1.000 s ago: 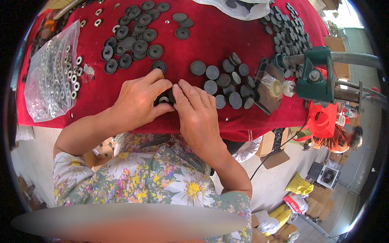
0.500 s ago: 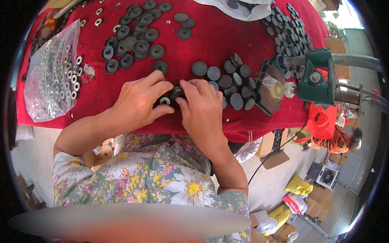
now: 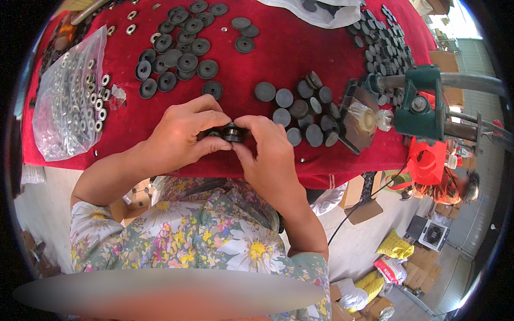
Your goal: The person assembles metal rings into plastic housings by hand, fitting the rings into the circular plastic parts.
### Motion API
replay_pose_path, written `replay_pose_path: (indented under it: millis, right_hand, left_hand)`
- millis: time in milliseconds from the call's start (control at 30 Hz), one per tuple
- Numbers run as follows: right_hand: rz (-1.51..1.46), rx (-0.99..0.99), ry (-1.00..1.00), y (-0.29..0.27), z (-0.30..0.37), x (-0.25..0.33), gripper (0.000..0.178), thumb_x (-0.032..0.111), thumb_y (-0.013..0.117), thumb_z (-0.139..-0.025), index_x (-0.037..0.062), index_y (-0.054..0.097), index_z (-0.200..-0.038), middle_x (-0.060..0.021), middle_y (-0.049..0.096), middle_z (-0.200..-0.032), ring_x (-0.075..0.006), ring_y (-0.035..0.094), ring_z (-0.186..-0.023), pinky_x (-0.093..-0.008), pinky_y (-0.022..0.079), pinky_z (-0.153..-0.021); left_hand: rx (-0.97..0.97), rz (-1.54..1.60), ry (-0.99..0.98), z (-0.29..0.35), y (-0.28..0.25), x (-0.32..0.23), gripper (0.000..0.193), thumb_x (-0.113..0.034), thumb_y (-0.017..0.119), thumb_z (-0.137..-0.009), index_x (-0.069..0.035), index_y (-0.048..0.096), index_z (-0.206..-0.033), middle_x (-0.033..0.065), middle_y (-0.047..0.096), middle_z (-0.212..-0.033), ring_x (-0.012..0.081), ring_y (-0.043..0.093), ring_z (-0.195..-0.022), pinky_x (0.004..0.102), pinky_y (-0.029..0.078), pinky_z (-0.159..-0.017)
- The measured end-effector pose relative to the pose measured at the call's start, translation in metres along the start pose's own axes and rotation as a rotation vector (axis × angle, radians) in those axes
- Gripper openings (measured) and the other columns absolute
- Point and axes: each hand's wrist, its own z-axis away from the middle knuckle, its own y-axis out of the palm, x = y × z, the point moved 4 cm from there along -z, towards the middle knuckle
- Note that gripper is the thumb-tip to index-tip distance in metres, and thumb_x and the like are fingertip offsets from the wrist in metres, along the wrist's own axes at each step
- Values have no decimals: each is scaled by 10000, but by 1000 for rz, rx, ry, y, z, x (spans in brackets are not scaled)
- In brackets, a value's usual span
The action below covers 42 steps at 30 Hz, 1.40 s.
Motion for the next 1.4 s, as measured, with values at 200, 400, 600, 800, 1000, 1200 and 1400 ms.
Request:
replay_pose_path:
  millis: [200,400,600,800,1000,1200,1400]
  right_hand:
    - [-150,-66,-14,-11,7,6,395,-18,782,-753,28,648,-1121,-135,696,-1011,-301,700,-896,-364,553,-767]
    - [-178,-85,-153,-13,9,9,391,-32,793,-743,24,654,-1103,-140,697,-973,-284,704,-865,-351,557,-743]
    - [-241,-128,-222,-6,7,17,346,-23,791,-760,23,647,-1071,-143,682,-919,-290,684,-803,-347,548,-698]
    - [-273,-148,-227,1,12,13,310,7,787,-781,29,622,-1042,-137,655,-871,-295,662,-764,-359,531,-660]
    - [-150,-131,-163,-11,1,6,271,38,804,-777,31,659,-1005,-117,669,-904,-273,651,-814,-350,527,-728]
    - [117,-307,280,-77,12,-47,224,28,705,-877,30,676,-1099,-124,700,-988,-272,689,-929,-370,525,-828]
    - [623,-340,52,-84,-5,-58,266,43,700,-865,46,680,-1131,-134,677,-1023,-349,651,-993,-456,479,-845]
  left_hand:
    - [-27,140,145,-2,-1,-6,303,-114,822,-797,-5,668,-1034,114,664,-922,262,662,-766,341,530,-641]
    - [-3,188,225,-2,-7,-13,301,-138,815,-811,3,647,-1018,116,660,-878,250,649,-728,322,513,-585]
    - [-91,161,312,2,-9,-16,272,-150,813,-814,-8,647,-976,105,657,-818,248,646,-679,323,494,-537]
    - [-63,153,306,3,-12,-20,243,-150,805,-822,-13,646,-945,112,652,-787,257,638,-640,330,483,-515]
    - [28,141,245,-9,-10,-10,298,-176,828,-804,-22,643,-981,102,634,-855,251,634,-714,325,501,-578]
    - [168,-81,48,-3,-22,0,504,-178,881,-656,-26,627,-1063,123,620,-1017,311,620,-845,386,527,-715]
    - [231,-315,139,0,-11,-7,413,-137,848,-627,-40,640,-971,102,561,-995,306,586,-891,426,508,-730]
